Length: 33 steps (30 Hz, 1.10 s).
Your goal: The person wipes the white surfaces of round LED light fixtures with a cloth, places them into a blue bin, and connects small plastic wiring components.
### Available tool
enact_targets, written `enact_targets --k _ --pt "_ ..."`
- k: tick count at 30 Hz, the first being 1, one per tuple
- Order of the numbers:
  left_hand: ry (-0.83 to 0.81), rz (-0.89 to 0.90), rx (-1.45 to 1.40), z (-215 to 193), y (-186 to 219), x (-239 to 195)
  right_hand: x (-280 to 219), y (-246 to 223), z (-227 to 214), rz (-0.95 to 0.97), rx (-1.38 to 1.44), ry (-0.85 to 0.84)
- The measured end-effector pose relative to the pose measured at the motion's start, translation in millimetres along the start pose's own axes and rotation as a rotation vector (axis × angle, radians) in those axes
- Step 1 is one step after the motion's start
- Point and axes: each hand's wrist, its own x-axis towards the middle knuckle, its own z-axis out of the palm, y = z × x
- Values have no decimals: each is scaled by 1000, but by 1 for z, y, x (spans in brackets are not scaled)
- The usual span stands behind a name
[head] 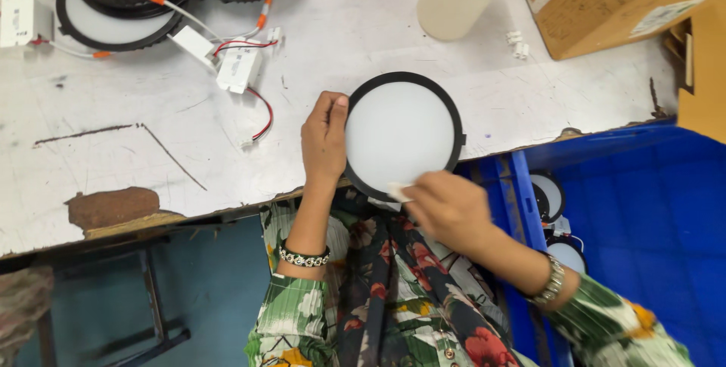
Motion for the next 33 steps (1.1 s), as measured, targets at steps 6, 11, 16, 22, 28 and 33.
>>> enact_targets --k 6,11,16,22,28,33 --pt "-17 99 -79 0 -5 2 56 -12 35 -142 30 47" --pt "-20 51 -65 0 -5 2 81 25 45 2 -23 177" --pt "0 -30 9 1 6 -2 72 82 13 271 -120 228" --pt "-14 -63 6 2 5 0 31 72 0 196 -231 142" --pt "-14 -6 -8 2 -4 0 32 100 6 367 -139 219" --pt "-116 -61 -122 -6 -16 9 -1 125 13 490 233 294"
